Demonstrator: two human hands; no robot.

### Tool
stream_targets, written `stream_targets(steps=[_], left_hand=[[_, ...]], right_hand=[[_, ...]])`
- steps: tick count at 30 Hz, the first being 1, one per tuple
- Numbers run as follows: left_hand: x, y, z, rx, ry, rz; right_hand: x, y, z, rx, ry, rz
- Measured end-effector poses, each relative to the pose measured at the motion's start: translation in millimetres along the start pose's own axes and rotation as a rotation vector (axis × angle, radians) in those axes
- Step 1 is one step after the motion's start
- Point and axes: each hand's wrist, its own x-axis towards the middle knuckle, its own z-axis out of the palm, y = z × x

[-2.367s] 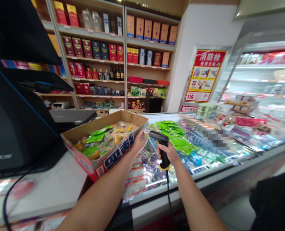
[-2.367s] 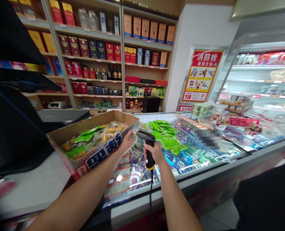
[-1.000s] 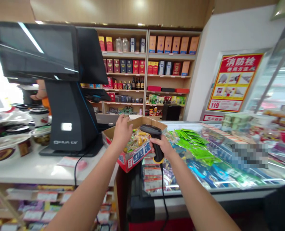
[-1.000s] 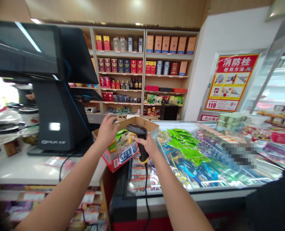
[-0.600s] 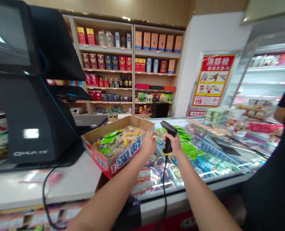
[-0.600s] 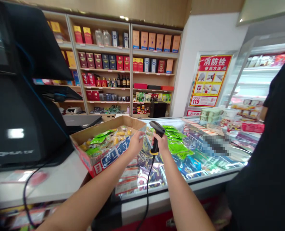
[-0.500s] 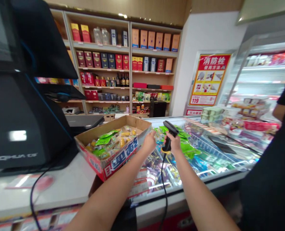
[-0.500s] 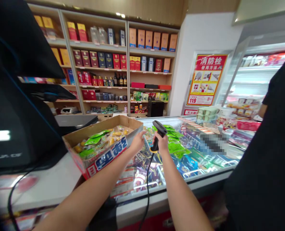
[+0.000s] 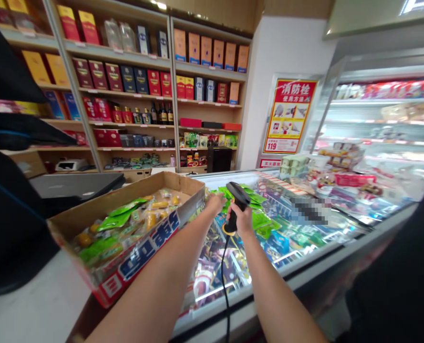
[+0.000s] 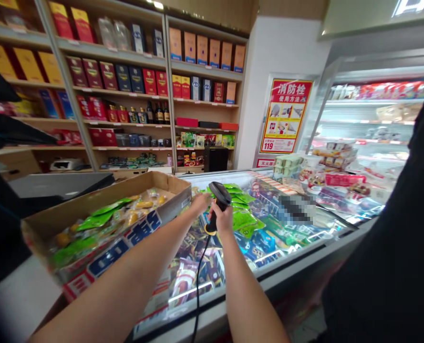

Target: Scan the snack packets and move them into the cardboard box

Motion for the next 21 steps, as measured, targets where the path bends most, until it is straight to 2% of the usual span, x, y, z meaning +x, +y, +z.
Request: stream_targets(steps=[4, 6, 8, 11, 13, 15, 21], left_hand=[[-8, -1, 0.2, -0.032, 0.148, -0.002], [-19, -4, -2.5, -0.083, 0.239, -0.014], [-32, -8, -7.2, -0.093, 0.271, -0.019], [-54, -15, -16.6, 0.027, 0.159, 0.008], [-67, -18, -23.2, 0.115, 0.047, -0.007], [-78, -23, -29.3, 0.144, -0.007, -0.034], [-105, -40, -43.8, 0.038, 0.044, -0.030]], right_hand=[[-3, -4, 1, -0.007, 0.006, 0.015], [-4, -7, 2, 0.001, -0.001, 0.023], [-4, -9, 4, 0.017, -0.012, 0.037], [-5, -11, 5, 0.023, -0.036, 0.059], [-5, -11, 5, 0.017, -0.041, 0.062], [-6, -11, 5, 0.005, -0.043, 0.065], [-5, -10, 5, -0.007, -0.073, 0.066]])
